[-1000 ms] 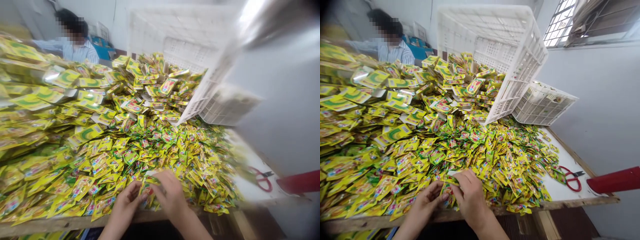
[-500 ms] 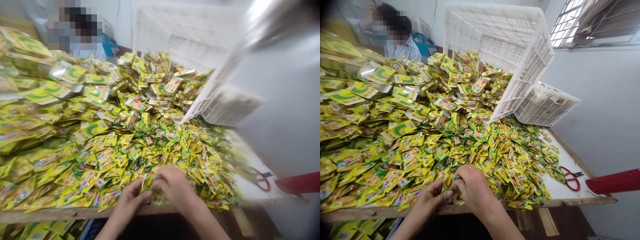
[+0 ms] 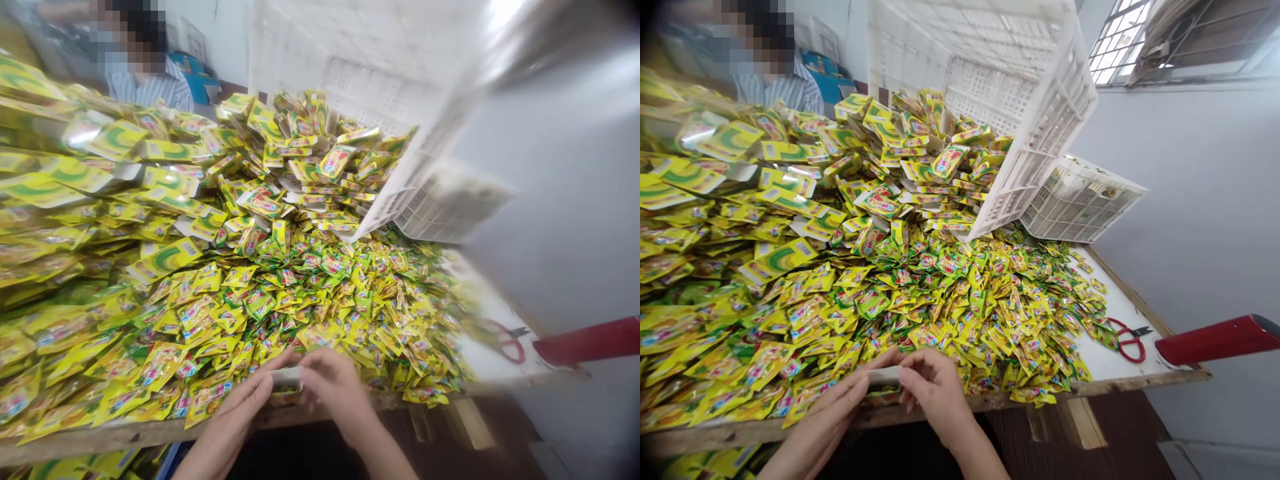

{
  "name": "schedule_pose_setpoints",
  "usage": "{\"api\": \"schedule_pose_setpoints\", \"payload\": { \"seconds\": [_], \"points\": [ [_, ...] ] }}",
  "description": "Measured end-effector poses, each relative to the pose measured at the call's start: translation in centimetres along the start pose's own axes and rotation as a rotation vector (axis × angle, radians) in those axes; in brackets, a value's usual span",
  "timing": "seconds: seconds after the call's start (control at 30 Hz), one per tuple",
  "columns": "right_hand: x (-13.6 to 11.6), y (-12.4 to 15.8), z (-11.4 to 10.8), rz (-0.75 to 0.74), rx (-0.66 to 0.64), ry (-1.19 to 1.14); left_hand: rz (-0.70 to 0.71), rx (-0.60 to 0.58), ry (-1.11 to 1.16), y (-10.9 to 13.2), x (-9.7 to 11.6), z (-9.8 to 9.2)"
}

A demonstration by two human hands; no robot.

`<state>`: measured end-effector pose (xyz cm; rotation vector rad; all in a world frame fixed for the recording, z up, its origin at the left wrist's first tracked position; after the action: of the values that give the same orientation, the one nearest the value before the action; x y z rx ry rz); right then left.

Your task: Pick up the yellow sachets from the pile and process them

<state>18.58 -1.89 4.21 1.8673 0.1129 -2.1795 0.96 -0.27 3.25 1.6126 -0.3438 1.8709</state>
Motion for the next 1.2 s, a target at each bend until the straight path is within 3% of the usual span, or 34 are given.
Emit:
{"api": "schedule_pose_setpoints", "payload": {
  "seconds": [0.1, 0.23, 0.4, 0.6, 0.8, 0.93, 1.1, 1.2],
  "points": [
    [0.9, -0.7, 0.6, -0.023, -0.044, 0.017, -0.046, -0.031, 0.109, -0.5, 0.5, 0.3],
    [-0.3, -1.2, 0.3, -0.196, 0.096, 0.241, 0.016, 0.178, 0.088, -1.7, 0.4, 0.0],
    [-1.1, -1.4, 0.1, -0.191, 0.090, 0.245, 0.095, 0.329, -0.105, -1.7, -1.2, -0.7],
    [-0.3, -1.8, 0.3, -0.223, 0.187, 0.316, 0.187, 0.302, -0.267, -1.9, -0.4, -0.8],
    [-0.7, -1.9, -0.3, -0.308, 0.157, 0.421, 0.323, 0.204, -0.427, -2.2, -0.1, -1.6],
    [-0.9, -2.0, -0.3, -0.281, 0.118, 0.488, 0.309, 0.168, -0.446, -2.1, -0.3, -1.8],
    [-0.6, -0.1, 0.6, -0.464, 0.135, 0.589, 0.338, 0.146, -0.552, -1.4, -0.5, -1.7],
    [-0.5, 0.9, 0.8, -0.466, 0.111, 0.665, 0.399, 0.104, -0.625, -1.0, -0.9, -1.6]
  ]
}}
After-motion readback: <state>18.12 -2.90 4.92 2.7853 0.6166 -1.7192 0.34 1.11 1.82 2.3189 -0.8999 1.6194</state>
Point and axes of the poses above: each hand's wrist, its own y-axis away from the middle knuckle, its own z-axis out of the palm, x = y × z, the point moved 2 cm from there along -y, towards the middle knuckle, and after that the axes turned 12 degrees about -x, right-handed, at the moved point
